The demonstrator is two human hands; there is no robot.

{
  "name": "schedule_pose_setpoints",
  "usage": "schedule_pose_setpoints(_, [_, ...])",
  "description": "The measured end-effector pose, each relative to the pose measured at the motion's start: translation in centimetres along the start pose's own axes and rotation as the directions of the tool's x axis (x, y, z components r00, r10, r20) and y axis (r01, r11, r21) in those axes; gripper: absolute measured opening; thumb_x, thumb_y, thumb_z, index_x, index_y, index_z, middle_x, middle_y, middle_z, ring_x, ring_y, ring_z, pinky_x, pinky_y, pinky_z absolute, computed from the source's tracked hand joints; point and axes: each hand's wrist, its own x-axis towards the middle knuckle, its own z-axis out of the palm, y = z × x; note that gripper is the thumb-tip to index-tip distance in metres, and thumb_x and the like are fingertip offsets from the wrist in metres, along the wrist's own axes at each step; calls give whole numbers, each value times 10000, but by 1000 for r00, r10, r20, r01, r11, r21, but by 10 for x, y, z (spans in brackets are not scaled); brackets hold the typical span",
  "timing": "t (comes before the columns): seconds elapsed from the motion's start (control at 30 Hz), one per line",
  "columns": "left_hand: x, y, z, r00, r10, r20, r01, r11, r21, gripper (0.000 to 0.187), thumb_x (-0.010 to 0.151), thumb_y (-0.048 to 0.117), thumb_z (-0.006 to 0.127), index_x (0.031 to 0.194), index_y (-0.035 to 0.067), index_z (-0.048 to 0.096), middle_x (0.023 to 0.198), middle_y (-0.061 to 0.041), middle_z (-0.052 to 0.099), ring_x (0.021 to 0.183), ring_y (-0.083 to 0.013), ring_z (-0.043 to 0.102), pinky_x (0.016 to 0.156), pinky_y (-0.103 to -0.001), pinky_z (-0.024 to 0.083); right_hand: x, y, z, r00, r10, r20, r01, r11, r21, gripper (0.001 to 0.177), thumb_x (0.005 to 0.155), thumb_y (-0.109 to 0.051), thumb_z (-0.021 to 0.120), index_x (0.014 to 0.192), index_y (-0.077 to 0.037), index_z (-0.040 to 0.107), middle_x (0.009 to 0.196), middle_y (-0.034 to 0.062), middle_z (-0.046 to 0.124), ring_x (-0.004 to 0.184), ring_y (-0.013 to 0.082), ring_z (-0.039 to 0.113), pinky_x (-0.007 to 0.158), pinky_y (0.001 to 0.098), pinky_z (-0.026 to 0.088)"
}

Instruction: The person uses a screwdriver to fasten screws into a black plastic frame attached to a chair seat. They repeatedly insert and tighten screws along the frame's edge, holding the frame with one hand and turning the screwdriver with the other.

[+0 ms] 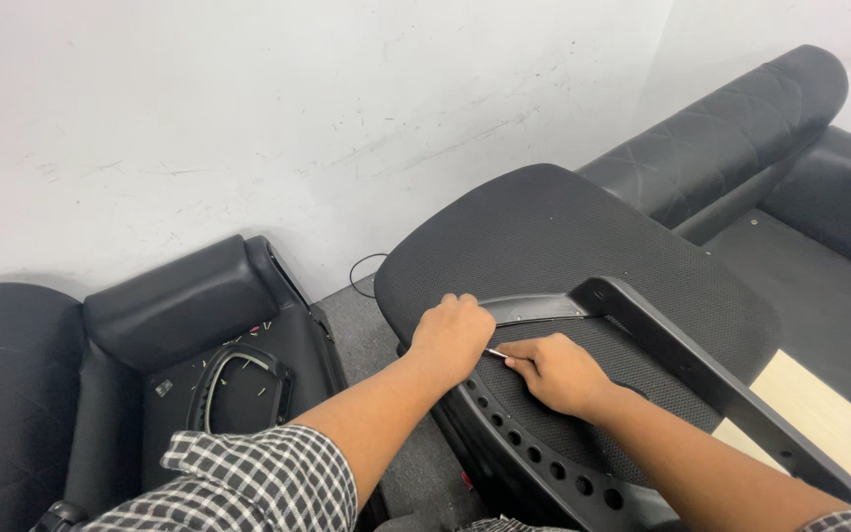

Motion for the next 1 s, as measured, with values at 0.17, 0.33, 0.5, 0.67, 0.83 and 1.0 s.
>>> schedule_pose_setpoints(0.17, [-3, -2, 0, 999, 3, -35, -4, 1000, -29, 157, 825, -3, 716, 982, 1, 730, 1150, -161, 629, 1113, -326, 607, 864, -390, 597, -4, 1, 0, 1000, -14, -28, 14, 1000, -10, 313, 944, -253, 579, 1196, -192, 756, 971, 91, 802, 849, 264, 778, 842, 358, 592])
schedule_pose_setpoints(0.33, [-15, -1, 0, 998, 32, -56, -32, 999, -14, 112, 816, -12, 713, 923, 0, 745, 1145, -139, 627, 1119, -304, 602, 856, -373, 606, -5, -4, 0, 1000, 22, -1, -22, 999, -33, 320, 950, -262, 566, 1210, -214, 746, 970, 78, 805, 846, 257, 779, 852, 360, 586])
schedule_pose_setpoints(0.5, [-18, 0, -2, 1000, 18, -5, -18, 1000, -15, 84, 816, -11, 718, 897, 2, 739, 1141, -129, 617, 1114, -295, 593, 847, -362, 604, -8, -5, 0, 1000, 19, 3, -19, 999, -47, 322, 952, -258, 560, 1215, -228, 744, 967, 78, 801, 855, 259, 774, 844, 367, 588])
schedule_pose_setpoints(0.67, [-17, -6, 7, 995, 74, -69, -70, 996, 50, 227, 834, 22, 714, 1025, -69, 631, 1104, -186, 609, 1063, -302, 622, 749, -336, 633, -14, 1, 6, 998, -24, -52, 22, 999, -45, 309, 943, -220, 576, 1194, -147, 740, 932, 128, 785, 835, 292, 761, 824, 396, 575])
schedule_pose_setpoints(0.83, [-12, -9, 17, 988, 119, -95, -109, 989, 104, 227, 872, 57, 692, 1042, -63, 602, 1058, -193, 623, 1019, -305, 651, 741, -335, 634, -30, 13, 11, 993, -43, -106, 36, 997, -68, 274, 929, -196, 601, 1138, -73, 729, 900, 159, 761, 836, 326, 731, 811, 424, 560])
schedule_pose_setpoints(1.0, [-6, -5, 19, 998, 70, 3, -70, 987, 146, 317, 883, 102, 700, 1102, -100, 592, 1103, -224, 594, 1039, -295, 633, 723, -318, 640, -42, 16, 12, 993, -4, -116, 2, 1000, -22, 263, 923, -191, 607, 1129, -79, 727, 909, 148, 762, 832, 327, 731, 794, 425, 560])
